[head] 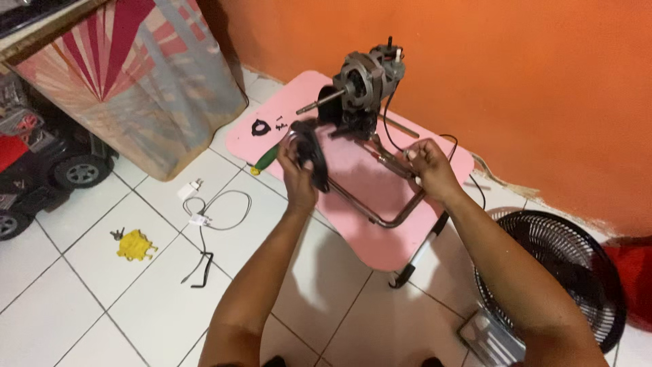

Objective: The person assembles a fan motor by attaching the fan blade, securing it with a screwdriver, and fitting the motor housing. They manipulate the motor and housing to align and fasten components.

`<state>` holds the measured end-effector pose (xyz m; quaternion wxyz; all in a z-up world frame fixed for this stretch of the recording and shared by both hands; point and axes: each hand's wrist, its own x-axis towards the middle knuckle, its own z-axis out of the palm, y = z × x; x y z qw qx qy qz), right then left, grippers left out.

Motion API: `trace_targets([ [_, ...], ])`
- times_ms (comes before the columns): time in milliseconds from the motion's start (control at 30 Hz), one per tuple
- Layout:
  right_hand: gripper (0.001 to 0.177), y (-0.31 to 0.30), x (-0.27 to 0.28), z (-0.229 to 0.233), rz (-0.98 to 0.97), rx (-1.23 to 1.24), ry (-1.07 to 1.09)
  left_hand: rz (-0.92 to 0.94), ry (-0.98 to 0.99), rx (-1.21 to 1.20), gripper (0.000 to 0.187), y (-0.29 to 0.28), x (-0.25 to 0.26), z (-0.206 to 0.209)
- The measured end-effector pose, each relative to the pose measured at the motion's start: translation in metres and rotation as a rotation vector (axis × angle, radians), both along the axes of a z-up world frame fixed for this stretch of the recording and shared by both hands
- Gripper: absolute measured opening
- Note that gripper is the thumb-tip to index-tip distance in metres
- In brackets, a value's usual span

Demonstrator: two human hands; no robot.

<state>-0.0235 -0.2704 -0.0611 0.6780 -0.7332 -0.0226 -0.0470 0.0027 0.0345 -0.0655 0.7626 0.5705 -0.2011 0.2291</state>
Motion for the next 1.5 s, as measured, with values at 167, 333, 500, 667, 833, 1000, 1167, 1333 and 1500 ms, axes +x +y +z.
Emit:
trace_targets([
  [167, 0.012, 0.032, -0.009, 0.02, 0.01, 0.005, -0.175, 0.067, -0.131, -0.188, 0.065, 0.012, 0.011, 0.023],
  [333, 0.013, 0.065, -0.02, 0.027, 0.055, -0.12, -0.26, 0.199, -0.019, -0.11, 0.05, 0.023, -0.003, 0.025],
  [500, 0.013, 0.076, -0.024, 0.03, 0.019, -0.152, -0.333, 0.151, -0.004, -0.361, 0.046, 0.021, -0.007, 0.044],
  [667, 0.013, 0.081, -0.025, 0.032, -0.019, -0.181, -0.354, -0.033, -0.169, -0.428, 0.039, 0.013, 0.002, 0.079],
  [833, 0.014, 0.094, -0.024, 0.041, -0.026, -0.139, -0.391, -0.068, -0.102, -0.444, 0.038, 0.005, 0.015, 0.095],
  [1000, 0.015, 0.106, -0.023, 0.042, -0.032, -0.089, -0.341, -0.006, -0.106, -0.352, 0.042, -0.009, 0.021, 0.075],
  [1167, 0.014, 0.107, -0.017, 0.039, 0.001, -0.066, -0.37, 0.082, -0.101, -0.373, 0.044, -0.026, 0.021, 0.055],
  [1333, 0.011, 0.108, -0.017, 0.032, 0.014, -0.049, -0.414, 0.137, -0.045, -0.434, 0.043, -0.052, 0.006, 0.044],
  [1500, 0.011, 0.105, -0.017, 0.032, -0.005, -0.093, -0.452, 0.049, -0.005, -0.504, 0.042, -0.073, 0.0, 0.046],
])
